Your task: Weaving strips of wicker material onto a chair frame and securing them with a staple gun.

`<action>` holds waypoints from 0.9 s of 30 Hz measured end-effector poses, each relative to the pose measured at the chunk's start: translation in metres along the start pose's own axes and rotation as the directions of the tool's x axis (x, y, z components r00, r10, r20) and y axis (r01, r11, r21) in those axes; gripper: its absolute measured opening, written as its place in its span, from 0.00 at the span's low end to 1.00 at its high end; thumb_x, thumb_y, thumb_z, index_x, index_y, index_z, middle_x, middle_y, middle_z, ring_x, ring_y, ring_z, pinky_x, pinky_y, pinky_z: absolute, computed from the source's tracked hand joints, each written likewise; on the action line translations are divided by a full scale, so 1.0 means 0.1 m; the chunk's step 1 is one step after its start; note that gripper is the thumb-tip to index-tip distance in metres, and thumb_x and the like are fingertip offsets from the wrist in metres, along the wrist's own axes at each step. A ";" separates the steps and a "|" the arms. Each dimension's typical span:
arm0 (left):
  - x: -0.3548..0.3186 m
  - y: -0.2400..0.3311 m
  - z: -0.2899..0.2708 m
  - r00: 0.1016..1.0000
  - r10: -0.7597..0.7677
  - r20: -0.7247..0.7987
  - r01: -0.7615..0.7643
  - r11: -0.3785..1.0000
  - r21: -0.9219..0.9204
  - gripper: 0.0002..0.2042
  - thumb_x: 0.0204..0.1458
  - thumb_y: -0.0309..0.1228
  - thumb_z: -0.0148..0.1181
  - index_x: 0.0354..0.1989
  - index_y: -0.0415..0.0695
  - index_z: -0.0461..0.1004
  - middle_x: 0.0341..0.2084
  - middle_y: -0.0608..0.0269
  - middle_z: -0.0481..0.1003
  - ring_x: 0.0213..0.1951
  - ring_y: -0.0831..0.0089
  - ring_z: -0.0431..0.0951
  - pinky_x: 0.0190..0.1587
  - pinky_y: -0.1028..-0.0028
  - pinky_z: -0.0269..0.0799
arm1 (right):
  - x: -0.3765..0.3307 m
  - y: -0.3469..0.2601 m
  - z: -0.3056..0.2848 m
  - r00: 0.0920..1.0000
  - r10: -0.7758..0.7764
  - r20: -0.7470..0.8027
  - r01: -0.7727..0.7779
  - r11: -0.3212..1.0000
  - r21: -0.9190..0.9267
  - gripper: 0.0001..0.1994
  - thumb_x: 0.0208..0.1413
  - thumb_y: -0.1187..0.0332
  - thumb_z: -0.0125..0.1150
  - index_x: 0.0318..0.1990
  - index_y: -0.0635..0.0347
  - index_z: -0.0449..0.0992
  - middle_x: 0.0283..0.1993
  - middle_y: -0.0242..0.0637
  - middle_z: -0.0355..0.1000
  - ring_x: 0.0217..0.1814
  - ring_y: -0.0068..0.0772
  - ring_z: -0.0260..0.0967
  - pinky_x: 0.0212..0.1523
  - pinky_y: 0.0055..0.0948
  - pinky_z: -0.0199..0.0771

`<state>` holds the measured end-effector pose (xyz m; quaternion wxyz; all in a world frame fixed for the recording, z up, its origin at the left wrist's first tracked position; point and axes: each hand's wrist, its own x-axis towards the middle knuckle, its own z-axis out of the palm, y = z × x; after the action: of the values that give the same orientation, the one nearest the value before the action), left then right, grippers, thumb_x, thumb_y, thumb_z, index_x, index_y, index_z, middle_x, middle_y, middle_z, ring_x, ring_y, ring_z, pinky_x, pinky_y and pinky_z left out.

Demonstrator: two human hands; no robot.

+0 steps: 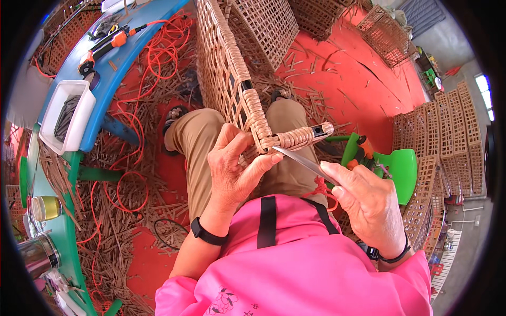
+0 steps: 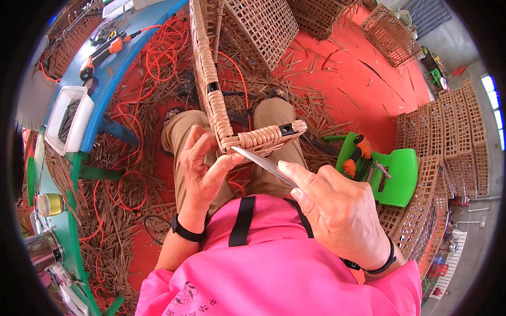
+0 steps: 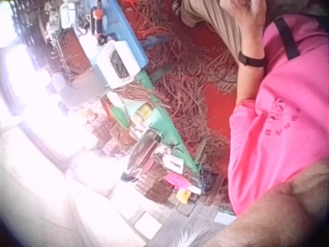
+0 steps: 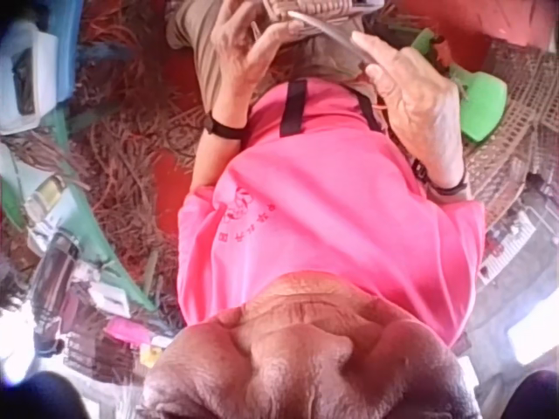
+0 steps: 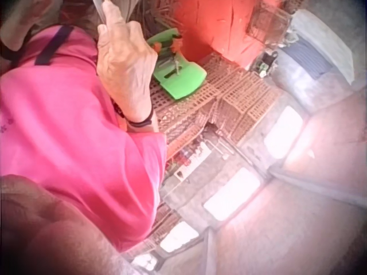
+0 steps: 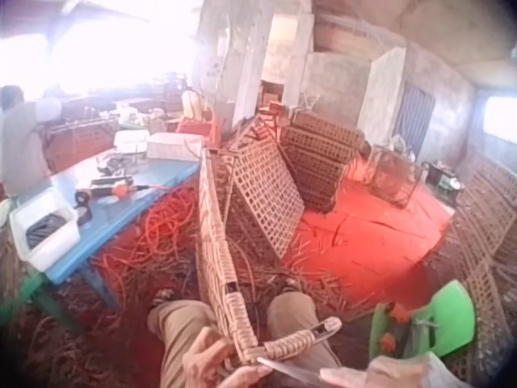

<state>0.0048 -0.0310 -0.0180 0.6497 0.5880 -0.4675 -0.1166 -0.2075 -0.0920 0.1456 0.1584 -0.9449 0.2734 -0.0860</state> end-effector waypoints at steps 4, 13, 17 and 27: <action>0.00 0.01 0.00 1.000 -0.018 0.012 0.018 1.000 0.003 0.20 0.43 0.42 0.80 0.36 0.40 0.83 0.27 0.62 0.67 0.29 0.68 0.69 0.33 0.68 0.68 | 0.00 -0.13 -0.08 1.000 0.001 0.020 0.002 0.989 -0.150 0.23 0.57 0.73 0.68 0.62 0.57 0.78 0.26 0.38 0.64 0.21 0.40 0.66 0.21 0.39 0.68; 0.03 0.05 -0.02 0.999 -0.018 0.028 0.018 1.000 -0.003 0.18 0.44 0.41 0.79 0.36 0.40 0.83 0.27 0.62 0.66 0.29 0.70 0.69 0.32 0.69 0.67 | 0.05 -0.37 -0.12 0.990 -0.086 0.113 0.128 0.887 -0.443 0.23 0.56 0.74 0.63 0.61 0.66 0.76 0.27 0.36 0.63 0.23 0.34 0.68 0.20 0.36 0.70; 0.04 0.07 -0.04 0.999 -0.020 0.030 0.020 1.000 0.000 0.18 0.45 0.41 0.79 0.35 0.39 0.83 0.27 0.62 0.66 0.28 0.70 0.69 0.32 0.69 0.67 | 0.02 -0.43 -0.05 0.993 -0.081 0.090 0.116 0.847 -0.519 0.25 0.54 0.74 0.61 0.61 0.67 0.76 0.27 0.35 0.63 0.23 0.33 0.69 0.20 0.34 0.71; 0.08 0.06 -0.03 1.000 -0.009 0.001 0.009 1.000 -0.012 0.18 0.48 0.41 0.77 0.34 0.38 0.80 0.26 0.61 0.64 0.28 0.67 0.67 0.32 0.67 0.64 | -0.05 -0.43 0.28 0.995 -0.025 -0.100 -0.015 0.927 -0.376 0.25 0.58 0.77 0.66 0.64 0.63 0.74 0.28 0.41 0.66 0.23 0.42 0.69 0.23 0.39 0.69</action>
<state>0.0084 -0.0329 -0.0084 0.6523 0.5862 -0.4647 -0.1225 -0.1833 -0.0480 0.1337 -0.0401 -0.9526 0.2903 -0.0811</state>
